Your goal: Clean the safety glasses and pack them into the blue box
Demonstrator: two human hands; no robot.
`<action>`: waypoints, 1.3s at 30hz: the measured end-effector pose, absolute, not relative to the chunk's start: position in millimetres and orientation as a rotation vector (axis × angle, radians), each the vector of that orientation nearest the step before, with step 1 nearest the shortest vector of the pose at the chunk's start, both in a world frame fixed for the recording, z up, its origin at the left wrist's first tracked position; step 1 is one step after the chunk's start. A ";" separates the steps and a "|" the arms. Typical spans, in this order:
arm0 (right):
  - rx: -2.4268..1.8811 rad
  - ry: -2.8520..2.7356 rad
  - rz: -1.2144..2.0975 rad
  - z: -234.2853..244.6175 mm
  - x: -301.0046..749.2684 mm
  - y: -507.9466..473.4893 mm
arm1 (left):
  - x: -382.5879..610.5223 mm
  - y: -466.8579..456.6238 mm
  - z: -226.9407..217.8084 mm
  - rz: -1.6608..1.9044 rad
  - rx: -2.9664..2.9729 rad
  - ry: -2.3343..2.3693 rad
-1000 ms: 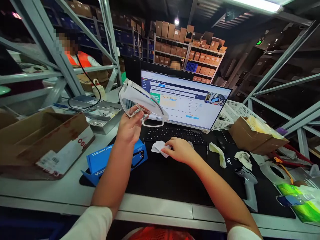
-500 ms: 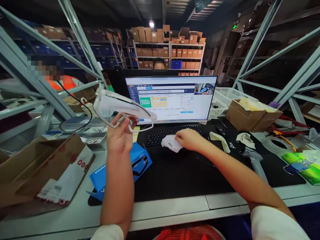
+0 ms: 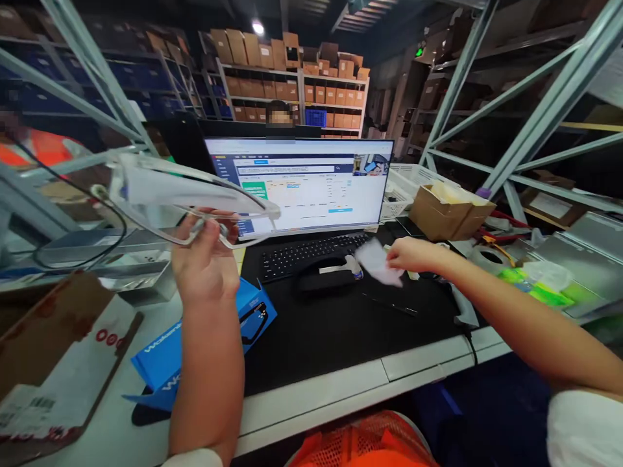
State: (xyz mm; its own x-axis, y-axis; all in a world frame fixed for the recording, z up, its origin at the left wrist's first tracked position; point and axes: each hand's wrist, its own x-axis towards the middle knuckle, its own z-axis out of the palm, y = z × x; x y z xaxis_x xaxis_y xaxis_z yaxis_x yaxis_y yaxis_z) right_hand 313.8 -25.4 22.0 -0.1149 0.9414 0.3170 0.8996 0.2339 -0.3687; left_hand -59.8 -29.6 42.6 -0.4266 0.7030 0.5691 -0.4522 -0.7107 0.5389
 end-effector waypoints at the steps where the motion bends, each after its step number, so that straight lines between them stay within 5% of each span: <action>1: -1.737 -2.111 0.172 26.8 310.6 -31.5 | -45.8 -33.3 40.1 2.089 1.095 0.381; 7: -1.746 -2.207 0.532 58.3 254.8 -56.5 | 20.7 -59.3 19.3 1.553 1.349 0.390; 16: -1.385 -2.018 1.119 67.2 247.4 -67.2 | 7.4 -52.6 21.7 1.543 1.396 0.427; 39: -1.082 -1.962 1.045 53.4 212.2 -53.8 | 22.5 -42.8 18.1 1.812 0.901 0.447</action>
State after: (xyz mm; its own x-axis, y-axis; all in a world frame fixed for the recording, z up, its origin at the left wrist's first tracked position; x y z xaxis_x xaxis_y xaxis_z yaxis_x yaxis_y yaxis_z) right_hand 212.2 -53.8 53.4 -0.4429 0.8817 0.1625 0.3574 0.3399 -0.8699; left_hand 22.5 -42.8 18.1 -0.2010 0.9055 0.3737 -0.6280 -0.4119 0.6603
